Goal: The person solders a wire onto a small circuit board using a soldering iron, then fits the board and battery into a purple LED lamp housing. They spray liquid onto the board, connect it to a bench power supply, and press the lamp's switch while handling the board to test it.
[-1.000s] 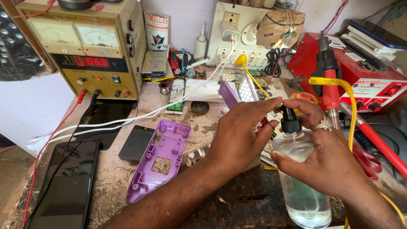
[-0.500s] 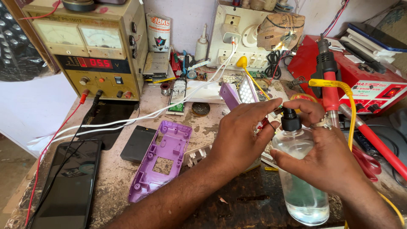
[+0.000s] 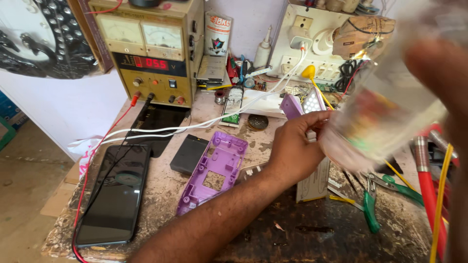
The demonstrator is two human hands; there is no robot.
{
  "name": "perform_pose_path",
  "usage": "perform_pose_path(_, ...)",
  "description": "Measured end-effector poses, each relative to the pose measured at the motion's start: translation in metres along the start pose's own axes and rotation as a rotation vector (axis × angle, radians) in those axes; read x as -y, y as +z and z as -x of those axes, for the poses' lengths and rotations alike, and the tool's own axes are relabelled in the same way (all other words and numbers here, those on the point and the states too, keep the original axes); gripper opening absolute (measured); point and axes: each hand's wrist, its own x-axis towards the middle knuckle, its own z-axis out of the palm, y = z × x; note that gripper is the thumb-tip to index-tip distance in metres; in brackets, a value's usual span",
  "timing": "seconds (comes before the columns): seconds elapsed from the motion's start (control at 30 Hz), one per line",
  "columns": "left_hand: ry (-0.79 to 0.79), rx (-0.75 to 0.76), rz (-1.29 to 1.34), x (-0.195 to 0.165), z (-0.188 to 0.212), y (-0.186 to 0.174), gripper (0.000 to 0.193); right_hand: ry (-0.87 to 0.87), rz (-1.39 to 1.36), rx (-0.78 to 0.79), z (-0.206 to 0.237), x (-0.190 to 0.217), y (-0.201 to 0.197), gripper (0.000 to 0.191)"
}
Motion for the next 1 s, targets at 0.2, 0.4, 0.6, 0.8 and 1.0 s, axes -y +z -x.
perform_pose_path(0.2, -0.076, 0.055, 0.185, 0.009, 0.004, 0.006, 0.037, -0.334, -0.037, -0.166, -0.098, 0.026, 0.121, 0.055)
perform_pose_path(0.4, 0.059, 0.037, -0.168, 0.021, 0.002, 0.003, 0.024, -0.033, -0.168, -0.044, -0.119, 0.045, 0.218, 0.075)
perform_pose_path(0.6, -0.037, -0.02, -0.056, 0.022, -0.003, 0.0, 0.027, -0.026, -0.172, 0.014, -0.122, 0.059, 0.234, 0.099)
perform_pose_path(0.8, -0.257, -0.012, 0.137, 0.009, -0.003, -0.004, 0.033, -0.159, -0.161, 0.002, -0.122, 0.064, 0.233, 0.105)
perform_pose_path(1.0, -0.172, -0.035, 0.115, 0.009, -0.003, -0.004, 0.034, -0.032, -0.362, 0.195, -0.125, 0.077, 0.228, 0.097)
